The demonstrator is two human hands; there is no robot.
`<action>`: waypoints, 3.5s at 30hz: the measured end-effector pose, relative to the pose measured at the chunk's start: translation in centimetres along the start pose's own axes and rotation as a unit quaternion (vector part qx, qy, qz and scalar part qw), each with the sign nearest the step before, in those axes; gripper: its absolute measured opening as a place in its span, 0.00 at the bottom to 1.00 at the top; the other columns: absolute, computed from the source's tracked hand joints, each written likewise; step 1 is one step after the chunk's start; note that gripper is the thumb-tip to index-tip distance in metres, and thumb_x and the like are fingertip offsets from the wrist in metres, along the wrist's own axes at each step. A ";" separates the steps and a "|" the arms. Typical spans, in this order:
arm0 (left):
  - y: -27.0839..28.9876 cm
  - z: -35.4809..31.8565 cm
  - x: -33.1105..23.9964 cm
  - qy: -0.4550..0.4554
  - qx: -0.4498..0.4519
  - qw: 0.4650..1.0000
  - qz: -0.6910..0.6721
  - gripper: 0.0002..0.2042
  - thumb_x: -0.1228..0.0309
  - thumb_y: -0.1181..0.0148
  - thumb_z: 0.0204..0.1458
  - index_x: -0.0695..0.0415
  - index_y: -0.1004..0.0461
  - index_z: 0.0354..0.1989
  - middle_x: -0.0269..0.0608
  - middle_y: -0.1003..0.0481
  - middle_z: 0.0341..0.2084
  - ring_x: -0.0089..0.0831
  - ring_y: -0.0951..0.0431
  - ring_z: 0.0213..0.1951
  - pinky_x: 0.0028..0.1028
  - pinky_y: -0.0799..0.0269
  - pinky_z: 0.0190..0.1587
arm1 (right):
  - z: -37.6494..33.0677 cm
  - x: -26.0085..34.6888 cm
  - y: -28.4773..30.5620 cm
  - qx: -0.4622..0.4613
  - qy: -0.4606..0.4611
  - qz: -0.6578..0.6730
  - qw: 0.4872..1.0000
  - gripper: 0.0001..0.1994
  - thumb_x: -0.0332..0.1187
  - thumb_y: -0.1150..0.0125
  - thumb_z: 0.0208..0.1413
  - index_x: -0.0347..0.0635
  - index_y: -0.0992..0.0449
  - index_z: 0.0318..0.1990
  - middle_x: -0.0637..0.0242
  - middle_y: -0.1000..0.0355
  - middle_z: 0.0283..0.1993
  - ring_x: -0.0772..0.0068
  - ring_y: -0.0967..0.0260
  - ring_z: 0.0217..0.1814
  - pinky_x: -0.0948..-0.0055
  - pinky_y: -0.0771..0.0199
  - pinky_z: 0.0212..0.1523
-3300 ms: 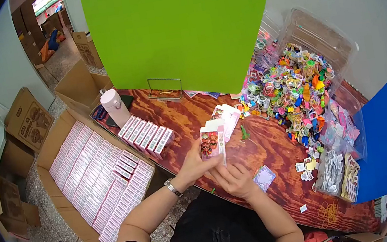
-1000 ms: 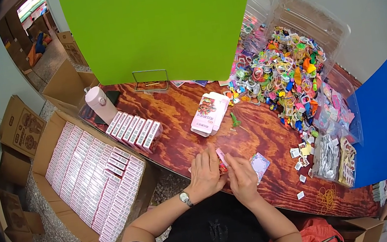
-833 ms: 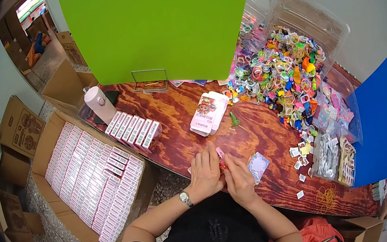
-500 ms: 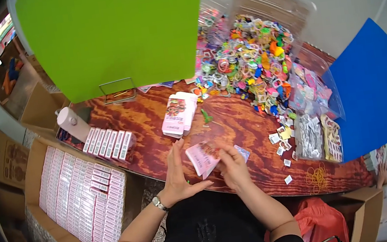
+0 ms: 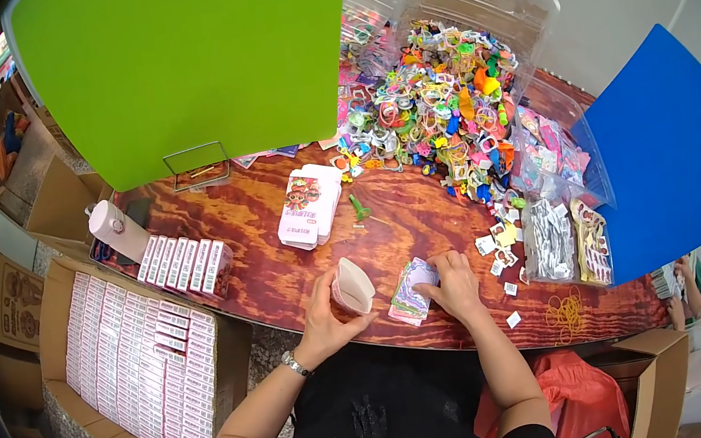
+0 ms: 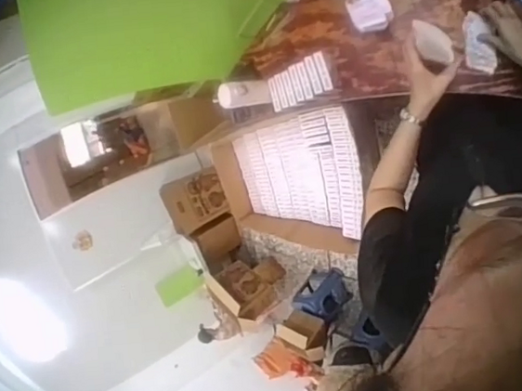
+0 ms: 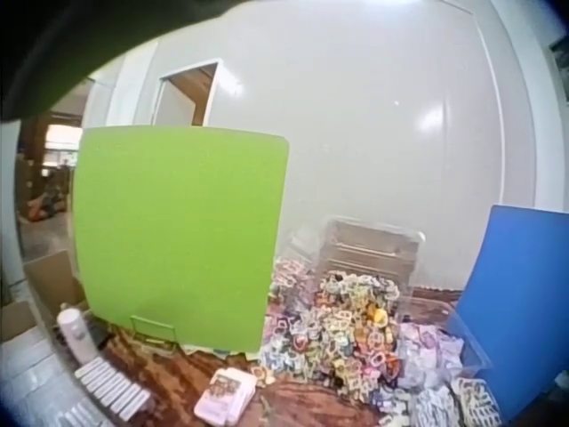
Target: Pack small colorful items into pink cardboard boxes and arrange them into a larger shipping carton.
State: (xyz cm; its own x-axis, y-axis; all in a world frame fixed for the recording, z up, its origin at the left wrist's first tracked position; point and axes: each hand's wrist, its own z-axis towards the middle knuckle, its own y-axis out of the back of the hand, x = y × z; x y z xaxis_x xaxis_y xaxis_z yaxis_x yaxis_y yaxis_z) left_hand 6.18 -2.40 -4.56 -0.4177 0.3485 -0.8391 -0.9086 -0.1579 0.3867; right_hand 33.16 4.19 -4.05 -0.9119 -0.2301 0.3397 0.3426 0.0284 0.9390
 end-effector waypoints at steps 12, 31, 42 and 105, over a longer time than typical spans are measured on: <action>-1.2 0.0 0.0 0.065 -0.017 0.997 0.032 0.37 0.62 0.17 0.36 0.62 0.32 0.53 0.45 0.26 0.45 0.38 0.23 0.47 0.36 0.26 0.50 | -0.7 5.2 4.3 -0.220 0.019 0.589 0.777 0.04 0.24 0.38 0.63 0.38 0.22 0.44 0.74 0.27 0.37 0.84 0.32 0.37 0.82 0.31 0.38; -1.4 -0.7 -0.3 -0.015 0.007 0.995 0.098 0.37 0.67 0.19 0.36 0.61 0.32 0.56 0.48 0.26 0.48 0.47 0.26 0.51 0.41 0.30 0.54 | -1.1 8.7 2.9 -0.231 0.313 0.142 0.910 0.17 0.21 0.30 0.47 0.42 0.18 0.47 0.65 0.26 0.36 0.63 0.27 0.36 0.67 0.25 0.36; -0.8 0.4 -0.3 0.003 -0.003 0.996 0.085 0.37 0.66 0.21 0.36 0.64 0.34 0.56 0.51 0.30 0.46 0.51 0.30 0.49 0.43 0.32 0.51 | -0.3 6.7 2.3 -0.214 0.340 0.130 0.906 0.14 0.27 0.32 0.52 0.45 0.18 0.47 0.60 0.22 0.37 0.59 0.26 0.36 0.65 0.24 0.41; -0.5 -0.4 0.4 0.022 0.043 0.997 0.066 0.39 0.65 0.19 0.38 0.62 0.34 0.59 0.51 0.27 0.51 0.48 0.27 0.53 0.41 0.30 0.55 | -1.9 -10.8 2.7 -0.061 -0.186 0.059 0.979 0.19 0.37 0.24 0.49 0.40 0.26 0.43 0.61 0.23 0.30 0.59 0.23 0.32 0.61 0.24 0.36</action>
State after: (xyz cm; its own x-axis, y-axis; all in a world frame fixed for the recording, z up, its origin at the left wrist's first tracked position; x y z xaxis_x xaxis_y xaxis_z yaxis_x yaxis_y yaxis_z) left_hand 6.43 -2.51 -5.25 -0.5356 0.2889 -0.7935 -0.8426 -0.1195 0.5251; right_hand 44.40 4.96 -5.28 -0.8758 0.1385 0.4624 0.4541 -0.0885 0.8865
